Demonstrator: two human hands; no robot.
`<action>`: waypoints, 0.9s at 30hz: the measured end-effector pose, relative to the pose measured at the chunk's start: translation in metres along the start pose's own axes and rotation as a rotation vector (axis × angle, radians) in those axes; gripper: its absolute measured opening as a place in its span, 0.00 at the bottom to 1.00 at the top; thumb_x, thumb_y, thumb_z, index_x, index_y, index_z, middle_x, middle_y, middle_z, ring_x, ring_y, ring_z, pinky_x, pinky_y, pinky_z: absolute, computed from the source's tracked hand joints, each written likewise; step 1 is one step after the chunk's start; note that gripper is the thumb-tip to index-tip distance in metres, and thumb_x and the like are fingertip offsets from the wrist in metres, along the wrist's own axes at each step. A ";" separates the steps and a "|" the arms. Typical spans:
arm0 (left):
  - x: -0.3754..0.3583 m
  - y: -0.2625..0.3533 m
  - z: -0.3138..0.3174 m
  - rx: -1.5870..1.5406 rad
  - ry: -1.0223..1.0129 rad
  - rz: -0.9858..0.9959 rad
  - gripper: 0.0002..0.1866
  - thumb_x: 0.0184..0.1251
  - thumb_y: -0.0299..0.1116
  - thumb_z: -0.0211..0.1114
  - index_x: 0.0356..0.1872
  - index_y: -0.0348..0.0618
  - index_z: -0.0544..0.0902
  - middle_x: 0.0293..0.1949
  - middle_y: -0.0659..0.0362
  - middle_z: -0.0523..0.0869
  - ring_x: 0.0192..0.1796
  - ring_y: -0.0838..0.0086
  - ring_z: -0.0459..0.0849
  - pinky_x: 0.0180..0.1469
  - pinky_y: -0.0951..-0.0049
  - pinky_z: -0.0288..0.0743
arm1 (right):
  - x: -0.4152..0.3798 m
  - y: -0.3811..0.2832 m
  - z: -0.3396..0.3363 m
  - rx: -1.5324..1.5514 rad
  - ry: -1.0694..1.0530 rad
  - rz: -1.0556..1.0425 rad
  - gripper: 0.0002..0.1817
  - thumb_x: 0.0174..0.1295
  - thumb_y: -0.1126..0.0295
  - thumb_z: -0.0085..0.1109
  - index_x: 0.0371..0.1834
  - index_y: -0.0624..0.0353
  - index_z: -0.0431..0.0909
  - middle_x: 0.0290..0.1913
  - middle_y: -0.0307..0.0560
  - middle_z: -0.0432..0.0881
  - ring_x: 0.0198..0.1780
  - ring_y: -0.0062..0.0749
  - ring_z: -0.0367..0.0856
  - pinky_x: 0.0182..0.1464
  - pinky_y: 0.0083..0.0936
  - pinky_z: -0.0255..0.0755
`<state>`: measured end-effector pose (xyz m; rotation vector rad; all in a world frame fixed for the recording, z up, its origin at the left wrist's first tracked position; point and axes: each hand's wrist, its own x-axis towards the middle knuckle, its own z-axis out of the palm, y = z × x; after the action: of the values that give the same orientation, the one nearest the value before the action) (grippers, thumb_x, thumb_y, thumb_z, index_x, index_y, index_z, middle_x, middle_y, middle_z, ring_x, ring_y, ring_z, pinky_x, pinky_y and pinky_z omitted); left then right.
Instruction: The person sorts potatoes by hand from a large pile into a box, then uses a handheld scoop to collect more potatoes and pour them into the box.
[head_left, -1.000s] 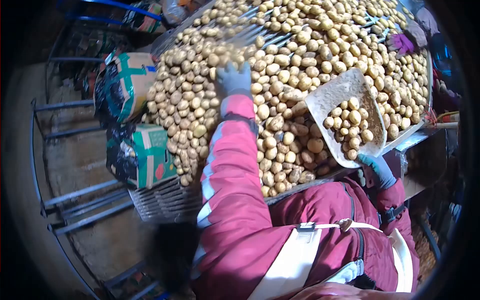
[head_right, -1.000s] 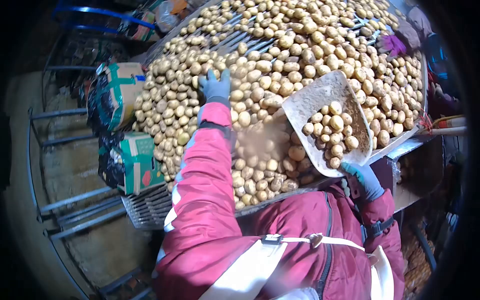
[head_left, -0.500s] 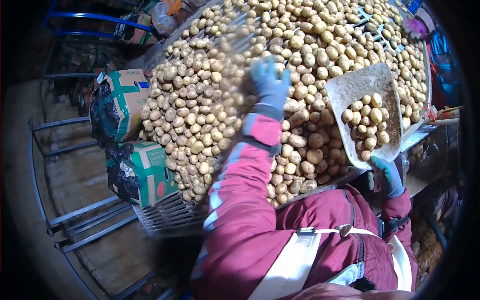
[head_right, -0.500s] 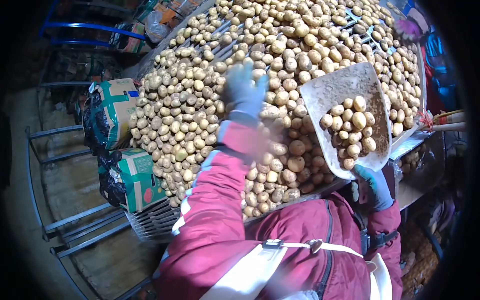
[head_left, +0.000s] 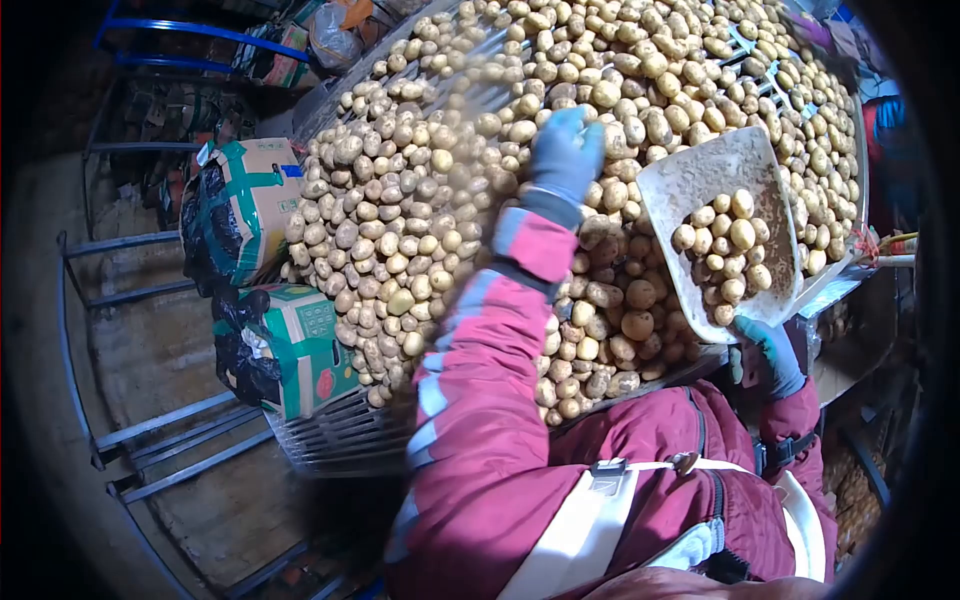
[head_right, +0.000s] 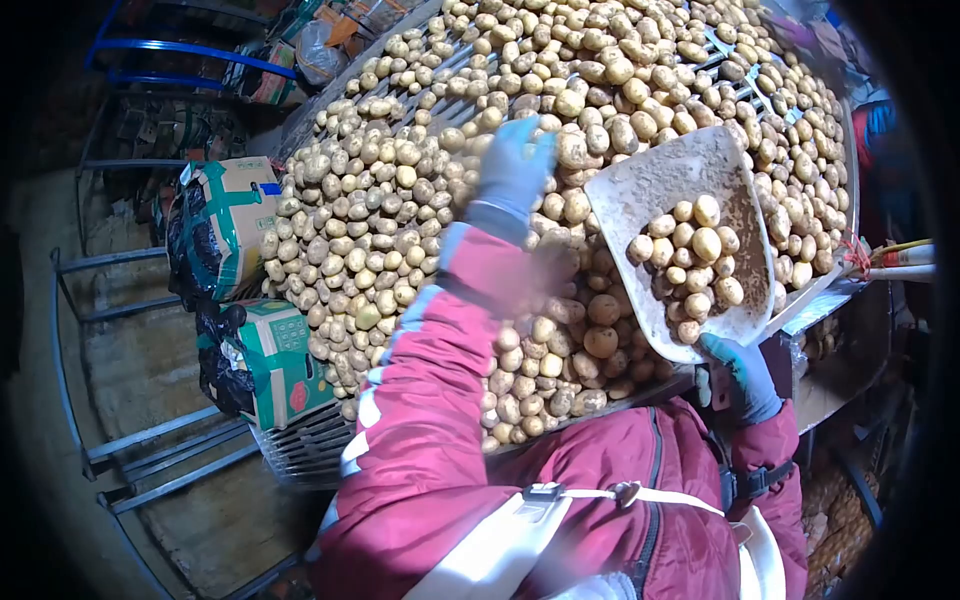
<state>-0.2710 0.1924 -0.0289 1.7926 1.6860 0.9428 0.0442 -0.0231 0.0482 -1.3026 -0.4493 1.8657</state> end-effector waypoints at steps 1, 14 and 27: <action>0.010 -0.049 -0.007 0.118 0.043 0.062 0.17 0.69 0.41 0.66 0.51 0.39 0.89 0.45 0.43 0.90 0.51 0.49 0.88 0.59 0.58 0.80 | 0.003 0.005 -0.002 0.026 -0.013 0.054 0.29 0.67 0.70 0.63 0.71 0.67 0.71 0.62 0.49 0.83 0.60 0.37 0.85 0.65 0.35 0.78; 0.062 -0.138 -0.029 0.651 -0.301 -0.163 0.24 0.67 0.35 0.59 0.65 0.57 0.82 0.64 0.44 0.82 0.59 0.47 0.85 0.63 0.51 0.79 | 0.010 0.010 -0.016 0.048 0.003 0.097 0.31 0.65 0.74 0.65 0.72 0.67 0.70 0.64 0.48 0.82 0.64 0.36 0.83 0.69 0.33 0.75; 0.043 -0.138 -0.040 -0.520 -0.043 -0.375 0.15 0.71 0.37 0.71 0.54 0.43 0.87 0.47 0.57 0.91 0.41 0.68 0.91 0.47 0.70 0.86 | 0.017 0.019 -0.016 -0.083 -0.019 0.143 0.23 0.67 0.72 0.66 0.64 0.66 0.79 0.57 0.44 0.86 0.56 0.30 0.85 0.60 0.28 0.78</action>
<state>-0.3909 0.2455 -0.1017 1.1060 1.4990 1.0401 0.0486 -0.0244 0.0186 -1.4047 -0.4585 1.9975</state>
